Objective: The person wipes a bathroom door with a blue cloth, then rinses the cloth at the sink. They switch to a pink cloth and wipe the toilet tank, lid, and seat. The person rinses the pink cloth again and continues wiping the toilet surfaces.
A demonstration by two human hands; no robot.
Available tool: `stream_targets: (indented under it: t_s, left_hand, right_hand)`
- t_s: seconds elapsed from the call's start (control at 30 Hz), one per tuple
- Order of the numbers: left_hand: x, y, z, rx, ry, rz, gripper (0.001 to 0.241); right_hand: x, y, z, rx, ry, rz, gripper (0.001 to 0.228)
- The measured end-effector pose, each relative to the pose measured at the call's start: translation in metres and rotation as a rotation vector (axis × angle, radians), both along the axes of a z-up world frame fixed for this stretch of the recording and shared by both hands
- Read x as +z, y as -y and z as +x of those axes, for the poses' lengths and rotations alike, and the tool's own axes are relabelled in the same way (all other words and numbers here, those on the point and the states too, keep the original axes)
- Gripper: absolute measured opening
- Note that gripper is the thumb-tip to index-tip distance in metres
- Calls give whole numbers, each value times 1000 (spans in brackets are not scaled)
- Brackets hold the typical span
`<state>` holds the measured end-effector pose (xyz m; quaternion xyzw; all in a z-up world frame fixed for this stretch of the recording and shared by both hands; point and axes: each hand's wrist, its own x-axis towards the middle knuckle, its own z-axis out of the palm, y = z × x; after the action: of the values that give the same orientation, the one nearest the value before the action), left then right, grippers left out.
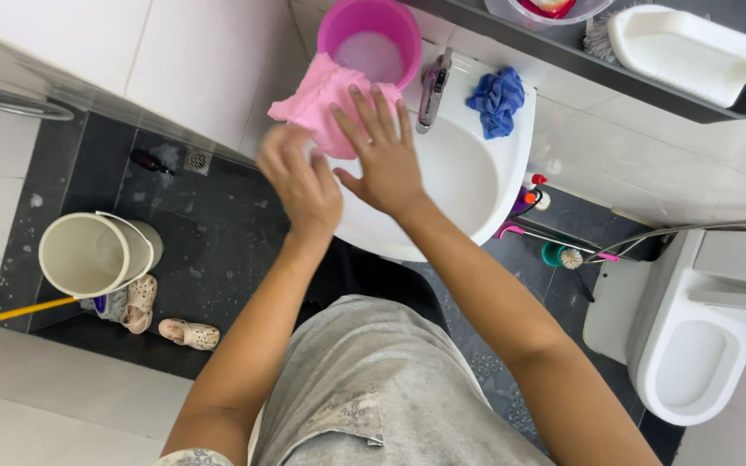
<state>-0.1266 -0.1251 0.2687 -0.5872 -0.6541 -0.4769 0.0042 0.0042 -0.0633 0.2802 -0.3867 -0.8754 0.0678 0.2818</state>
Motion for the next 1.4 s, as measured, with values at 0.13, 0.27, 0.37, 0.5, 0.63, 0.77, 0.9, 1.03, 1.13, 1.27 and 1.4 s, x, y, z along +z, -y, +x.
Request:
stream_targets:
  t_s: [0.13,0.27,0.37,0.5,0.63,0.77,0.9,1.03,1.13,1.27,1.4]
  left_hand:
    - [-20,-18,-35,4,151,-95,47]
    - [-37,-23,-57,-162,585,-442,55]
    - [-40,-23,-68,-277,667,-481,52]
    - [-40,-26,-86,-357,713,-497,52]
    - [-34,-31,-104,-420,689,-546,53]
    - [-17,-38,-108,-396,656,-635,57]
    - [-22,-40,-109,-403,707,-641,60]
    - [-50,-44,-111,-505,889,-541,62]
    - [-51,-46,-114,-465,1229,-690,69]
    - [-86,-29,-93,-597,1576,-1131,63]
    - [-67,-8,-41,-908,1590,-1349,58]
  right_hand:
    - [-21,-17,-20,-88,84,72,90]
    - [-9,-64,-16,-210,-98,-307,49]
    - [11,-97,-33,-367,-118,-107,37]
    - [-37,-151,-64,-413,390,-586,28]
    - [-75,-183,-78,-410,518,-854,37]
    - [-63,-187,-85,-471,525,-942,34]
    - [-77,-191,-67,-575,136,-860,34]
    - [-31,-151,-58,-651,-526,-803,36]
    - [-19,-125,-40,-604,-1152,-864,38]
    - [8,-70,-8,-418,-1867,-1031,47]
    - [52,15,29,-332,-2118,-842,50]
